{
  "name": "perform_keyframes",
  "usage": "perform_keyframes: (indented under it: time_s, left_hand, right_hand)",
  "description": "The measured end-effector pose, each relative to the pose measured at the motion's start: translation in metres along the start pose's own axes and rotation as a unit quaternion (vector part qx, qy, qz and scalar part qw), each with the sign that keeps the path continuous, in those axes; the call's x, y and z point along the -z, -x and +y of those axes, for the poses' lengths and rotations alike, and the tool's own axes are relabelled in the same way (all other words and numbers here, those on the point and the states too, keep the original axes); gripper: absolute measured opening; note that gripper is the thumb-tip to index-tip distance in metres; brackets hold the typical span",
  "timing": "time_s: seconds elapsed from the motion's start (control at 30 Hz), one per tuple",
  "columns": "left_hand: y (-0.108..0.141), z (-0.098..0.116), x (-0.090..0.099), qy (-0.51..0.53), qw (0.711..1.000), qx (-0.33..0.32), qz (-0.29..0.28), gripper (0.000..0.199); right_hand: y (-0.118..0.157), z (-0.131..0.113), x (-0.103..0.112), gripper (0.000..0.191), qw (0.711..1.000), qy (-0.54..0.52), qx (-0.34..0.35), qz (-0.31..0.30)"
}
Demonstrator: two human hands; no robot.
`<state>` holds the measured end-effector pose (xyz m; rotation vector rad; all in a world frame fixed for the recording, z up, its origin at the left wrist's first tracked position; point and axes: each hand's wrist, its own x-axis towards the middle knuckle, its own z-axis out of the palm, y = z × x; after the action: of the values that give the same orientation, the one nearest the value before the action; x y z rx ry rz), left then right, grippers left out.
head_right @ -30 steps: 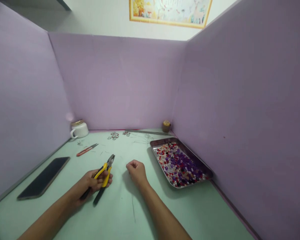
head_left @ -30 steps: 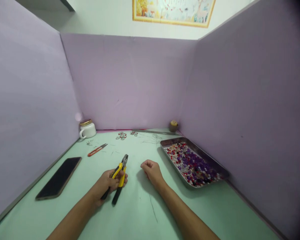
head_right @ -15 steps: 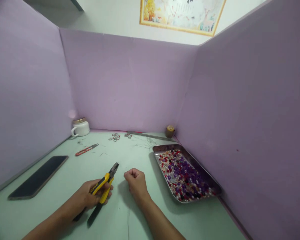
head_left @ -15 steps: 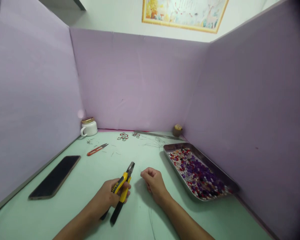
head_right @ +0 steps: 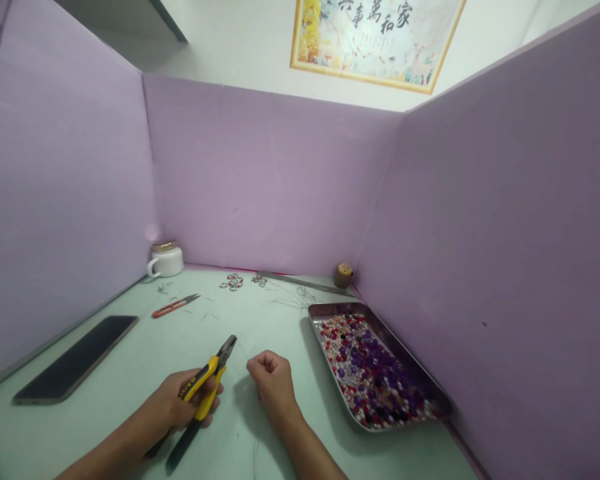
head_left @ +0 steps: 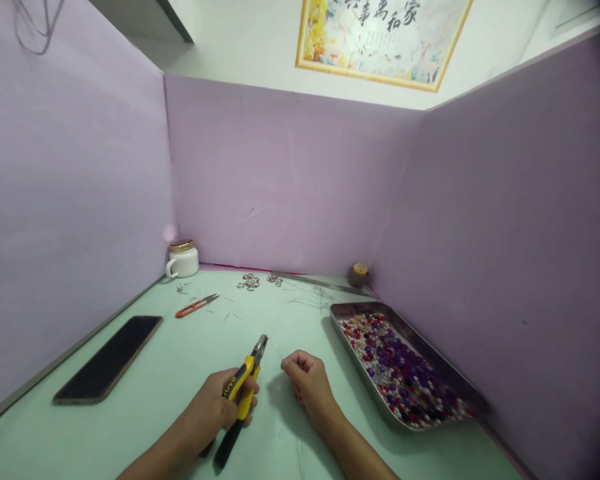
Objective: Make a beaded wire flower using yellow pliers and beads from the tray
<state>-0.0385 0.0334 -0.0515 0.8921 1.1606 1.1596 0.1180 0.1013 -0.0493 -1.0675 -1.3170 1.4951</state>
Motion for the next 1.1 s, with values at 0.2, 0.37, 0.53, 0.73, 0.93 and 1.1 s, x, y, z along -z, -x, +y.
perform_keyframes:
  time_s: [0.2,0.37,0.53,0.73,0.93,1.1]
  left_hand:
    - [0.013,0.02,-0.01,-0.069,0.997,-0.017,0.003,0.02]
    - [0.013,0.017,-0.008,-0.146,0.986,-0.03,0.071,0.019]
    - [0.01,0.017,0.0,-0.11,0.993,0.004,0.045,0.018]
    - [-0.003,0.008,0.011,-0.084,0.995,0.039,0.024,0.028]
    - [0.006,0.013,0.009,-0.069,0.997,0.036,0.018,0.026]
    - [0.015,0.028,-0.001,-0.039,0.998,0.046,0.015,0.029]
  right_hand:
    - [-0.005,0.007,0.001,0.02,1.0,0.021,-0.002,-0.014]
    - [-0.005,0.005,0.001,0.022,0.999,0.002,-0.016,-0.036]
    - [-0.002,-0.002,0.001,0.022,0.998,-0.035,-0.044,-0.039]
    - [-0.001,-0.004,0.005,0.02,0.997,-0.065,-0.036,-0.014]
    - [-0.003,0.001,0.002,0.017,0.999,-0.035,-0.018,0.018]
    - [-0.002,-0.001,0.002,0.016,1.0,-0.025,-0.016,0.009]
